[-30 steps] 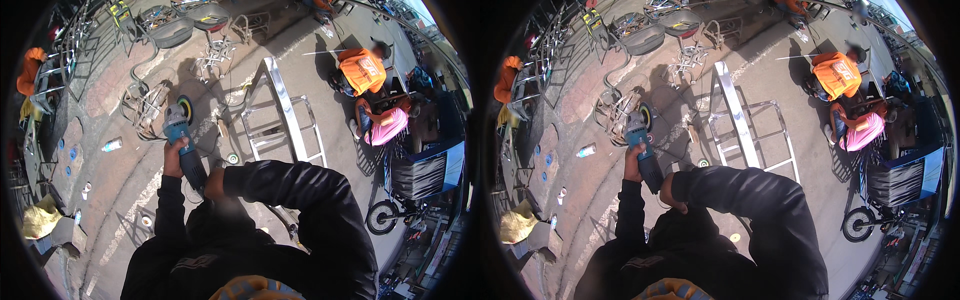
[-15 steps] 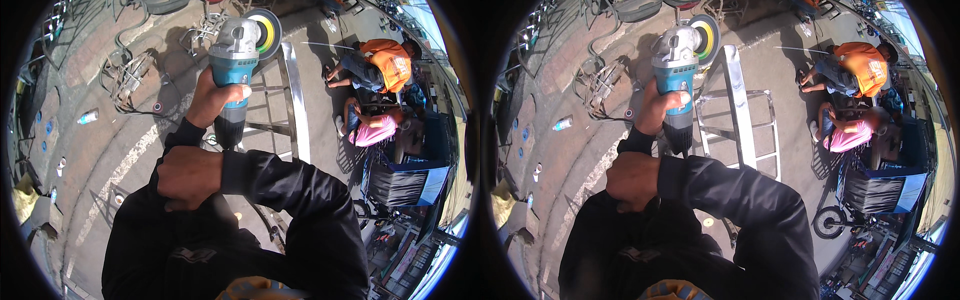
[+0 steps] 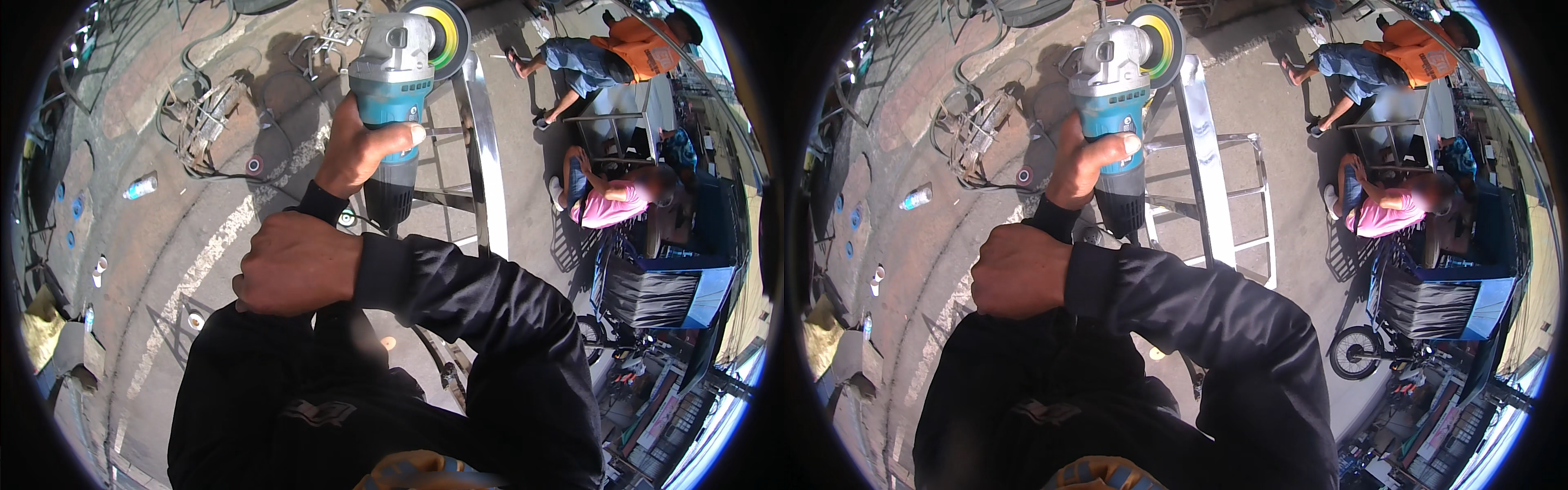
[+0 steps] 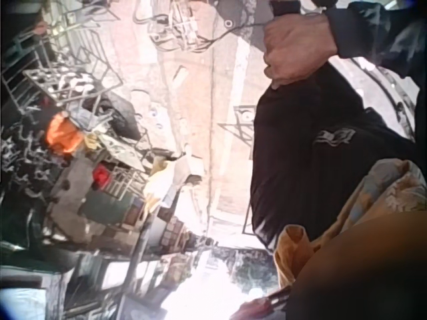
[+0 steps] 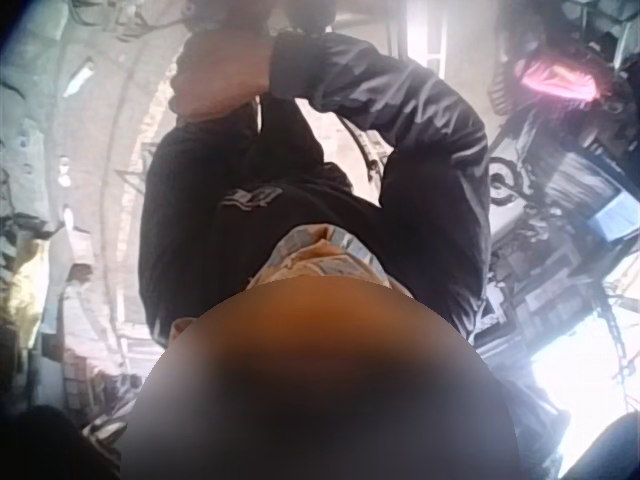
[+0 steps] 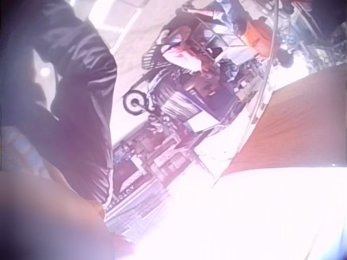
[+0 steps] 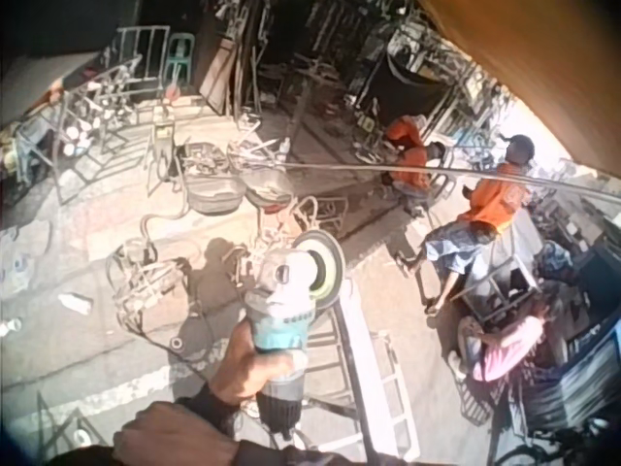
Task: The person uses an angle grinder to smooth the edges of a metal frame. They then remove the grinding disc, replace it with a polishing disc, and continue polishing the same frame. The work is performed in an outdoor workshop area with other workers visible in the background.
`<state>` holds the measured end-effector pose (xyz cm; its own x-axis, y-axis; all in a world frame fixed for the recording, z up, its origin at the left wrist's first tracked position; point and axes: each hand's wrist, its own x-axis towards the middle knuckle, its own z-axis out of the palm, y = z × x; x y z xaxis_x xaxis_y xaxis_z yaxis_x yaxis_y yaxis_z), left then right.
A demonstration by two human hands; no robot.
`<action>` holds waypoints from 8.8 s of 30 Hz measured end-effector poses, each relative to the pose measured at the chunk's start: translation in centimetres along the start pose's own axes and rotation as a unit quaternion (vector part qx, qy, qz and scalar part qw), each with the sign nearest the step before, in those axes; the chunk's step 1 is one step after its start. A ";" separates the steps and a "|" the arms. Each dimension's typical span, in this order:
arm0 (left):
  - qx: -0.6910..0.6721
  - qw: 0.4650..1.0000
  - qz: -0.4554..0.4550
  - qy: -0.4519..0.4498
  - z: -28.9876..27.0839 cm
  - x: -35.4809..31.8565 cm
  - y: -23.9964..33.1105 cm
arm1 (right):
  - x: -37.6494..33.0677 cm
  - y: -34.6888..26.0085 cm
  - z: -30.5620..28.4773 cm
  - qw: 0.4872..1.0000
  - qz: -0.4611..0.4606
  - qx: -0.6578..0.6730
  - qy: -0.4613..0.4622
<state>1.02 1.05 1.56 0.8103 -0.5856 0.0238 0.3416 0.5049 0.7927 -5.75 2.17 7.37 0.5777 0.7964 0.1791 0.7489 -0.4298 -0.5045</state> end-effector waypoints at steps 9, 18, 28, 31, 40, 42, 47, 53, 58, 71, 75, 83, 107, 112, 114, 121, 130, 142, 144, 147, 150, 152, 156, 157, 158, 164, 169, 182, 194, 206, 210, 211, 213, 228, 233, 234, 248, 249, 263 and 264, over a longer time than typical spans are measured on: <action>-0.033 0.999 0.002 -0.019 0.3 0.1 -0.6 | 0.0 0.2 0.0 1.000 0.019 -0.021 0.014; 0.008 0.999 0.008 0.053 0.3 0.1 -0.4 | -0.1 0.4 0.3 0.999 0.015 -0.045 0.016; 0.098 0.995 -0.008 0.030 0.1 0.5 2.8 | 0.2 0.7 0.0 0.997 0.011 -0.056 0.047; 0.125 0.992 -0.021 -0.008 -0.1 0.8 4.2 | 0.7 0.5 -0.3 0.994 -0.027 -0.067 0.079; 0.288 0.957 -0.025 -0.033 -0.2 1.8 8.8 | 1.3 0.3 -1.1 0.927 -0.129 -0.146 0.321; 0.308 0.949 -0.038 -0.050 -0.2 1.9 9.6 | 1.6 0.3 -0.9 0.919 -0.130 -0.157 0.337; 0.354 0.931 -0.021 -0.087 0.0 2.3 11.5 | 2.2 0.5 -0.6 0.893 -0.139 -0.172 0.391; 0.413 0.905 -0.037 -0.096 0.4 2.6 12.5 | 2.3 0.5 -0.9 0.886 -0.139 -0.190 0.400; 0.432 0.895 -0.066 -0.092 0.3 3.0 12.8 | 2.4 0.5 -1.1 0.882 -0.144 -0.178 0.413; 0.588 0.799 0.004 -0.128 1.8 4.8 14.6 | 3.1 0.8 -0.6 0.841 -0.124 -0.216 0.480; 0.606 0.786 0.003 -0.124 1.7 5.5 15.2 | 3.2 1.3 -0.8 0.838 -0.122 -0.221 0.484; 0.587 0.791 -0.031 -0.171 1.4 5.7 15.9 | 3.2 1.5 -0.7 0.846 -0.113 -0.224 0.470; 0.729 0.681 0.047 -0.038 -0.9 4.8 14.1 | 3.6 2.0 -1.0 0.840 -0.108 -0.227 0.481; 0.669 0.719 0.125 -0.146 0.0 5.4 16.2 | 3.0 1.6 -1.1 0.857 -0.099 -0.240 0.445; 0.695 0.699 0.062 -0.155 0.9 5.2 16.7 | 2.9 1.6 -1.1 0.851 -0.100 -0.243 0.454; 0.795 0.581 0.103 -0.142 2.5 5.2 16.8 | 3.3 1.9 -1.4 0.841 -0.110 -0.241 0.472; 0.735 0.660 0.125 -0.094 1.2 5.2 16.0 | 3.2 1.8 -2.0 0.862 -0.094 -0.245 0.433; 0.767 0.624 0.083 -0.125 2.8 5.3 17.1 | 3.2 1.6 -2.3 0.849 -0.091 -0.250 0.457; 0.761 0.635 0.067 -0.116 3.0 5.0 17.2 | 3.3 1.5 -2.3 0.846 -0.096 -0.250 0.462; 0.799 0.585 0.092 -0.102 3.2 4.8 17.2 | 3.3 1.4 -2.3 0.845 -0.094 -0.253 0.462; 0.793 0.589 0.102 -0.119 3.3 4.9 17.1 | 3.2 1.5 -2.3 0.842 -0.094 -0.250 0.469; 0.799 0.582 0.103 -0.114 3.4 5.0 17.2 | 3.3 1.5 -2.3 0.840 -0.093 -0.249 0.474; 0.790 0.594 0.090 -0.119 3.7 5.0 17.3 | 3.5 1.7 -2.4 0.832 -0.095 -0.252 0.485; 0.792 0.592 0.090 -0.118 3.7 4.9 17.4 | 3.6 1.7 -2.4 0.828 -0.092 -0.256 0.490; 0.795 0.589 0.088 -0.118 3.8 4.9 17.4 | 3.6 1.7 -2.4 0.826 -0.096 -0.256 0.492; 0.804 0.576 0.093 -0.113 4.3 4.6 17.4 | 3.5 1.6 -2.4 0.824 -0.096 -0.267 0.491; 0.820 0.555 0.089 -0.107 4.4 4.6 17.6 | 3.6 1.7 -2.5 0.815 -0.092 -0.272 0.503; 0.823 0.548 0.095 -0.118 4.9 4.5 17.7 | 3.4 1.8 -2.6 0.823 -0.098 -0.275 0.487; 0.840 0.521 0.100 -0.109 5.4 3.9 17.9 | 3.7 1.6 -2.4 0.818 -0.102 -0.271 0.497; 0.855 0.498 0.100 -0.102 6.0 3.3 17.9 | 3.9 1.8 -2.3 0.808 -0.131 -0.256 0.513; 0.858 0.479 0.153 -0.101 5.5 3.7 17.7 | 4.0 1.8 -2.2 0.805 -0.131 -0.257 0.518; 0.861 0.475 0.140 -0.119 5.2 3.9 17.7 | 4.0 1.8 -2.3 0.804 -0.127 -0.259 0.519; 0.868 0.460 0.120 -0.144 4.3 4.2 17.7 | 3.8 1.7 -2.3 0.818 -0.110 -0.267 0.498; 0.819 0.551 0.092 -0.134 4.2 4.2 18.9 | 3.7 2.4 -2.2 0.828 -0.086 -0.265 0.487; 0.854 0.496 0.095 -0.128 6.2 4.3 18.7 | 4.1 2.9 -2.5 0.803 -0.090 -0.275 0.520; 0.856 0.489 0.100 -0.136 6.3 4.4 18.8 | 4.2 2.9 -2.6 0.800 -0.092 -0.276 0.524; 0.794 0.573 0.068 -0.192 4.4 6.0 19.3 | 4.0 2.8 -2.9 0.804 -0.091 -0.280 0.516; 0.795 0.573 0.066 -0.189 4.3 6.1 19.3 | 4.0 2.7 -2.9 0.806 -0.091 -0.279 0.513; 0.787 0.591 0.060 -0.168 4.0 5.9 18.9 | 3.6 2.6 -2.8 0.821 -0.079 -0.284 0.489; 0.784 0.596 0.052 -0.166 4.0 5.8 18.9 | 3.6 2.6 -2.7 0.821 -0.079 -0.291 0.484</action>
<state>10.27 4.66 19.17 0.5611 -0.8270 0.0346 -0.7775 -0.5122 0.3649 -0.84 2.77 9.03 0.2347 0.2707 0.9336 0.7051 -0.7085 0.0282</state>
